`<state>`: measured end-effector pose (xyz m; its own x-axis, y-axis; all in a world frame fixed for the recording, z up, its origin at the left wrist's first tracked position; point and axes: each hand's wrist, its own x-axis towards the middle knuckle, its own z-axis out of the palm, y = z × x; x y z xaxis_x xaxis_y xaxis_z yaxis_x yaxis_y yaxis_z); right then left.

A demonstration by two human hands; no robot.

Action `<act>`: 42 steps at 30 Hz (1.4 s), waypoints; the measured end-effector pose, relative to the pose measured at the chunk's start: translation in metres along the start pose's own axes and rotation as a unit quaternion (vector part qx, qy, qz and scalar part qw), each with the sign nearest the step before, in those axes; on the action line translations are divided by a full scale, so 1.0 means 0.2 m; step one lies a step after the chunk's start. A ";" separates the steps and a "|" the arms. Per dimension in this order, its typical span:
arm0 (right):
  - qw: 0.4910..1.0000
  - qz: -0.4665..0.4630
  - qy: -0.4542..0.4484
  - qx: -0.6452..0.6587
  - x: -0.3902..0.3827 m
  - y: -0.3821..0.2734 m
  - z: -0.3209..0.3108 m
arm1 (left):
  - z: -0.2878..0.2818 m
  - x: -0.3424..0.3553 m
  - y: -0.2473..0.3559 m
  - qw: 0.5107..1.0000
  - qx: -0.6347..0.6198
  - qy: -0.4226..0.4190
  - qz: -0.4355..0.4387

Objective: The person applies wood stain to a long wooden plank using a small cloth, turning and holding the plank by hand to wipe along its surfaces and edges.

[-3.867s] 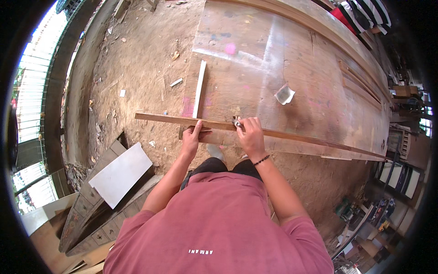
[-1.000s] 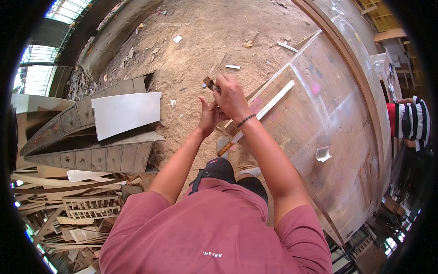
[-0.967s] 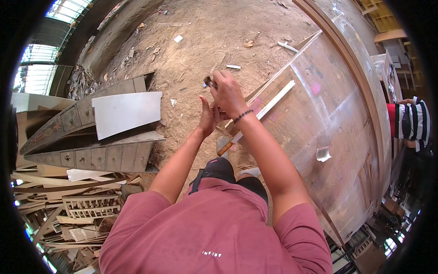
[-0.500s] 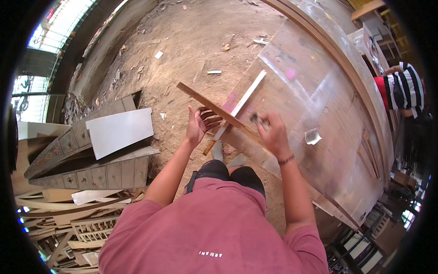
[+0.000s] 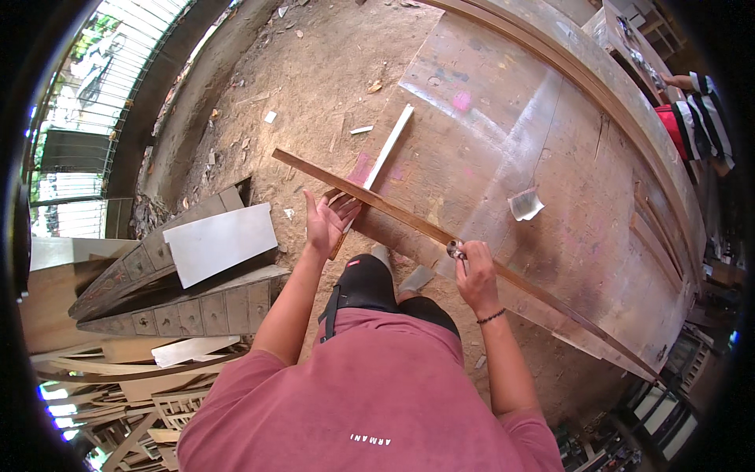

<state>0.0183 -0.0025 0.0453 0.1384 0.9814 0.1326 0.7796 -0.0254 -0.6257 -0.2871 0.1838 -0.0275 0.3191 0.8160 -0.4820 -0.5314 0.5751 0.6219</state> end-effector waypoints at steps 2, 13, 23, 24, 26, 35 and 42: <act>0.995 0.037 0.015 0.087 0.02 0.03 0.04 | 0.00 -0.01 0.00 1.000 -0.008 0.006 -0.006; 0.996 -0.031 -0.012 0.080 0.33 -0.16 0.31 | -0.04 0.06 0.01 0.999 0.021 0.002 -0.045; 0.987 -0.116 -0.074 0.088 0.79 -0.51 0.62 | -0.21 0.15 0.11 0.994 -0.091 -0.003 -0.063; 0.986 -0.116 -0.077 0.088 0.82 -0.53 0.65 | -0.23 0.16 0.13 0.994 -0.094 0.000 -0.063; 0.983 -0.138 -0.084 0.092 0.88 -0.56 0.69 | -0.26 0.19 0.18 0.995 -0.076 0.072 0.007; 0.975 -0.153 -0.104 0.121 1.11 -0.73 0.91 | -0.67 0.48 0.45 0.979 0.131 0.154 0.023; 0.978 -0.148 -0.083 0.123 1.22 -0.86 1.04 | -0.57 0.48 0.31 0.993 0.020 0.105 0.049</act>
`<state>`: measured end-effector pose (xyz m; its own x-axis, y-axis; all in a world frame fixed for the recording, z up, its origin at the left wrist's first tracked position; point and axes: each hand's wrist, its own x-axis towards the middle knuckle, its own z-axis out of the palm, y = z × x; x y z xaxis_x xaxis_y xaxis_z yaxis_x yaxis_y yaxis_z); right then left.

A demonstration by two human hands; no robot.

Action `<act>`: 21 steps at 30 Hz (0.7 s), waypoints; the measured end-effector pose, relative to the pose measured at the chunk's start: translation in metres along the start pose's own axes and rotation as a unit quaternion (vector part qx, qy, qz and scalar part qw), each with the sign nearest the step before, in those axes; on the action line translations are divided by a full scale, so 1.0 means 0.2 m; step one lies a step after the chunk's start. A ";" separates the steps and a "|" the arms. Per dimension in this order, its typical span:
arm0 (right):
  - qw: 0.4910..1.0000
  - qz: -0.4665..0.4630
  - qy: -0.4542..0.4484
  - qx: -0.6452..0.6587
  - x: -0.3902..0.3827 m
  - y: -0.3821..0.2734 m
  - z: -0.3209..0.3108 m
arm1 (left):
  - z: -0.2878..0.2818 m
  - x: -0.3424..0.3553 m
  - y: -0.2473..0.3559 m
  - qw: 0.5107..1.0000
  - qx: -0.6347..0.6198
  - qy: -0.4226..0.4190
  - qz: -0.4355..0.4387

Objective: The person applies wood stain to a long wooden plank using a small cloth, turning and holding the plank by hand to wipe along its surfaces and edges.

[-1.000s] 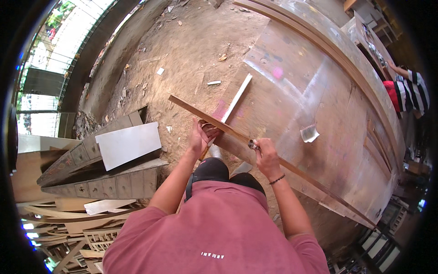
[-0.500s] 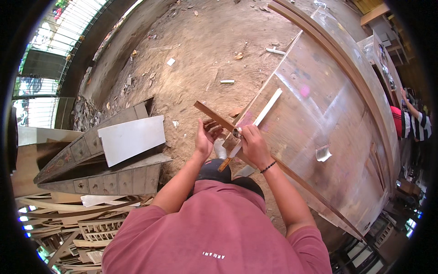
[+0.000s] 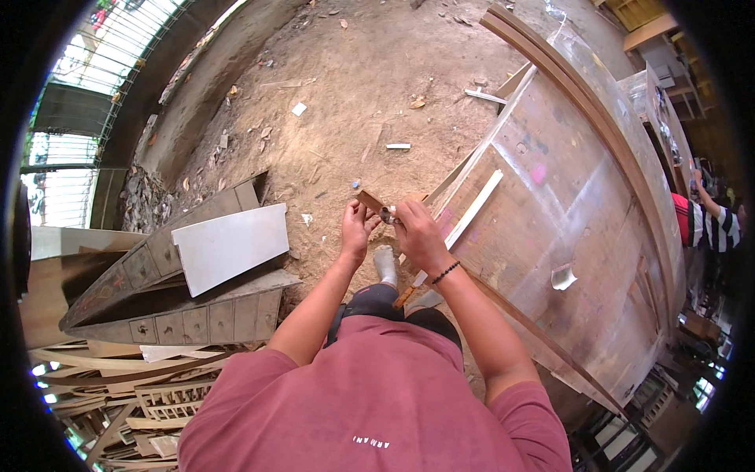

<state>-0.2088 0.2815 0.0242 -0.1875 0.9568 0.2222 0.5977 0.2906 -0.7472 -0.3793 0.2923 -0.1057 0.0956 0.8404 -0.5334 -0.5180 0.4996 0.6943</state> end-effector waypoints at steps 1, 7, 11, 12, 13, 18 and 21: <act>1.000 0.000 -0.008 0.001 0.02 0.00 0.01 | 0.02 -0.01 0.01 0.998 0.053 0.033 0.029; 1.000 -0.023 0.000 0.004 0.17 -0.04 0.11 | 0.05 -0.04 0.18 0.906 0.347 0.019 0.241; 0.999 -0.038 0.004 -0.013 0.28 -0.06 0.18 | 0.02 0.00 0.14 0.919 0.327 0.001 0.220; 0.998 -0.054 0.005 -0.015 0.30 -0.06 0.18 | 0.02 0.00 0.13 0.919 0.328 -0.001 0.220; 0.997 -0.069 0.016 -0.019 0.30 -0.06 0.17 | 0.03 0.00 0.13 0.922 0.309 -0.010 0.235; 0.997 0.042 0.023 -0.068 -0.03 -0.09 -0.16 | 0.01 -0.01 0.15 0.879 0.369 -0.032 0.301; 0.993 0.067 -0.008 -0.093 -0.27 -0.05 -0.26 | 0.03 0.00 0.14 0.878 0.369 -0.033 0.304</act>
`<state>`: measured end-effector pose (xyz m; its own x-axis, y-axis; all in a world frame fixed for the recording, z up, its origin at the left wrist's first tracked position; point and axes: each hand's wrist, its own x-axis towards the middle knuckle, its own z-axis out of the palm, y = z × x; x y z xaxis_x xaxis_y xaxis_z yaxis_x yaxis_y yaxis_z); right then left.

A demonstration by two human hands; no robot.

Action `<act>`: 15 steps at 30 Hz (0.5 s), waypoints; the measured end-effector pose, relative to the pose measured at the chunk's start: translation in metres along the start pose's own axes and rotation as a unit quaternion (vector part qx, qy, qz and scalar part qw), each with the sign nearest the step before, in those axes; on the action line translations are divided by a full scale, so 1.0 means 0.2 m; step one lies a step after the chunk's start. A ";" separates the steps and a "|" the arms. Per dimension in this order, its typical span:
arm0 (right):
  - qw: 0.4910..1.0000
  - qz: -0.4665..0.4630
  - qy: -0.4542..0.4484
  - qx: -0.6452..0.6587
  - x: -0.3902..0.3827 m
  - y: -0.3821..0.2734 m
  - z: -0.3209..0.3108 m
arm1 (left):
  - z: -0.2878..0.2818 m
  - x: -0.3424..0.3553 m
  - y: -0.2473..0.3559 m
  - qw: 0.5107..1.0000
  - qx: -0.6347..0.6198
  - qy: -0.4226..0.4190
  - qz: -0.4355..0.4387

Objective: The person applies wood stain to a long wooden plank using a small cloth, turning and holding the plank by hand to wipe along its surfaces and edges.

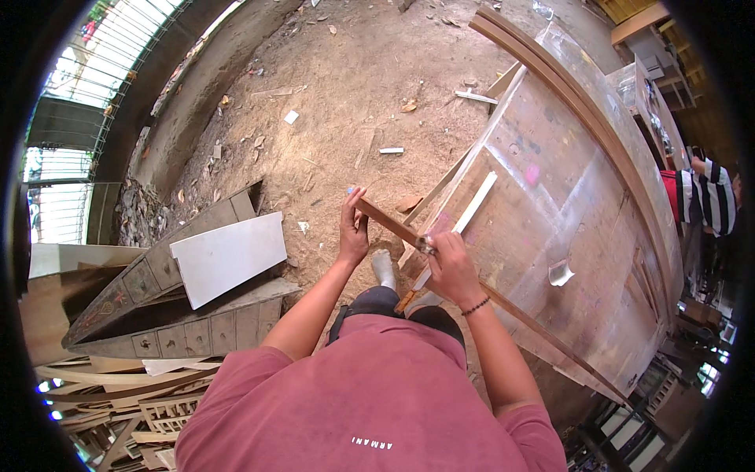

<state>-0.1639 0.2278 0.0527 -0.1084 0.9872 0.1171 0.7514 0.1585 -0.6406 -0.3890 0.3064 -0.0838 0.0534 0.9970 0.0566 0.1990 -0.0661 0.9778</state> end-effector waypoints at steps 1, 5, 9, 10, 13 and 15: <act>1.000 0.011 -0.016 0.012 -0.03 0.00 -0.01 | 0.00 0.00 0.01 1.000 -0.007 0.010 0.002; 0.999 0.009 -0.025 0.041 0.03 -0.02 0.09 | 0.01 -0.01 0.02 1.000 -0.017 0.010 0.008; 0.994 -0.080 -0.033 0.067 0.30 -0.12 0.29 | 0.01 -0.01 0.01 0.994 -0.097 0.009 -0.040; 0.992 -0.104 -0.016 0.064 0.37 -0.15 0.36 | 0.01 0.00 -0.01 0.998 -0.059 0.011 -0.002; 0.992 -0.110 0.008 0.054 0.52 -0.21 0.48 | 0.06 -0.01 -0.15 0.984 -0.177 0.003 -0.031; 0.995 -0.092 0.012 0.049 0.51 -0.21 0.45 | 0.03 -0.03 -0.17 0.992 -0.092 -0.054 -0.068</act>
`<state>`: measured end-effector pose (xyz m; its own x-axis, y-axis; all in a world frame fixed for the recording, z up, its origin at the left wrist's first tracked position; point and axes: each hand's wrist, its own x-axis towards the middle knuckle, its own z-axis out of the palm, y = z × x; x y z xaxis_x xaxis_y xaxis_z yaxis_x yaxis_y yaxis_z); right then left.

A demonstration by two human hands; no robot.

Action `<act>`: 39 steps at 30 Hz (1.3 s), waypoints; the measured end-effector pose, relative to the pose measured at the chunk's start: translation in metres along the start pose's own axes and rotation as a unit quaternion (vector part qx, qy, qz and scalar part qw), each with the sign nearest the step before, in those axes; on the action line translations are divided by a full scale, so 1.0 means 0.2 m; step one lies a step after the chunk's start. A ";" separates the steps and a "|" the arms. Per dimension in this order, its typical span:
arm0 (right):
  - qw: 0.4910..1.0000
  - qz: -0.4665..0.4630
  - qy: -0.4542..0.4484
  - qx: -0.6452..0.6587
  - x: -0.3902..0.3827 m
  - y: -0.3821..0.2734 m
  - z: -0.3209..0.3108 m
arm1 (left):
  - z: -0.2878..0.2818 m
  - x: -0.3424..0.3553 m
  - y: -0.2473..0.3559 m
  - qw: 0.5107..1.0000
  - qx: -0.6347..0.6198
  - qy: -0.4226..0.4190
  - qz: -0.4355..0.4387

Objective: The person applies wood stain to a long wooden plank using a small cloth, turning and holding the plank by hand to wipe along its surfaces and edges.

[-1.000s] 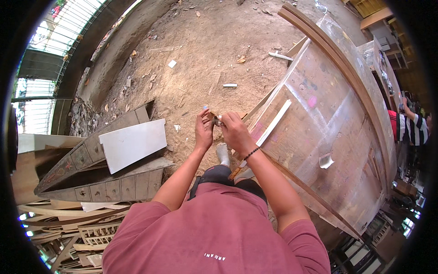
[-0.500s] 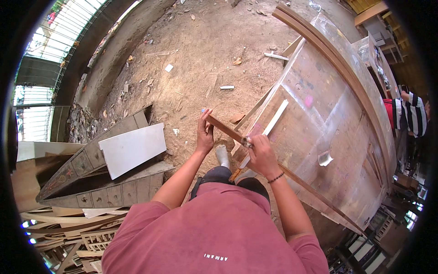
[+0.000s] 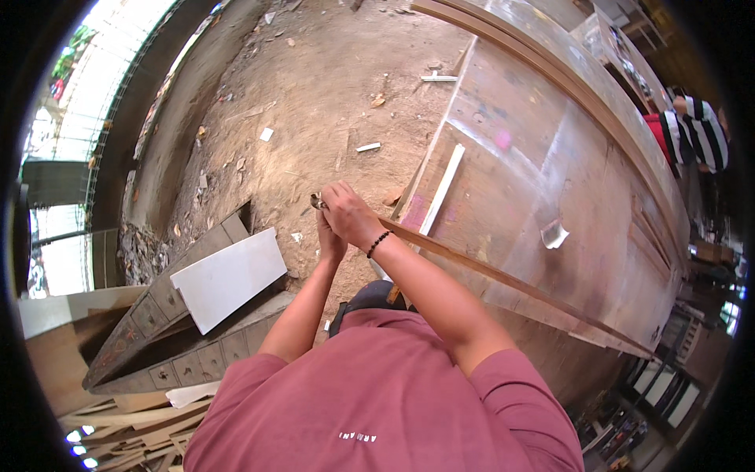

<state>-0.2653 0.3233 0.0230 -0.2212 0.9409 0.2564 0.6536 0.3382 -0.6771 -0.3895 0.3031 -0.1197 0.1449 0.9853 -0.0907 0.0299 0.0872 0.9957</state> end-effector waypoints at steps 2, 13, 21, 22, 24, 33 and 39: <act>0.999 0.008 0.026 0.034 -0.08 -0.01 -0.08 | 0.00 0.00 0.00 0.998 -0.053 0.013 0.027; 0.962 0.247 0.084 -0.075 -1.28 0.12 -0.84 | 0.02 0.00 0.14 0.998 0.019 0.038 0.042; 0.986 0.159 0.033 -0.043 -0.93 0.12 -0.58 | 0.01 0.01 0.08 0.997 0.039 0.042 0.054; 0.988 0.147 0.026 -0.039 -0.86 0.11 -0.53 | 0.01 0.00 0.08 0.997 0.038 0.038 0.054; 0.989 0.142 0.022 -0.040 -0.75 0.10 -0.45 | 0.02 0.00 0.09 0.997 0.044 0.039 0.053; 0.960 0.248 0.109 -0.065 -1.18 0.07 -0.78 | -0.02 0.00 0.09 0.996 0.054 0.038 0.053; 0.952 0.287 0.093 -0.059 -1.38 0.12 -0.82 | -0.01 0.01 0.08 0.996 0.058 0.033 0.062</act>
<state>-0.0708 0.0678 0.0489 0.3213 0.9470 -0.0076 0.7076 -0.2454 -0.6626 -0.3902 0.3066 -0.1048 0.0890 0.9953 0.0371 0.1300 -0.0486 0.9903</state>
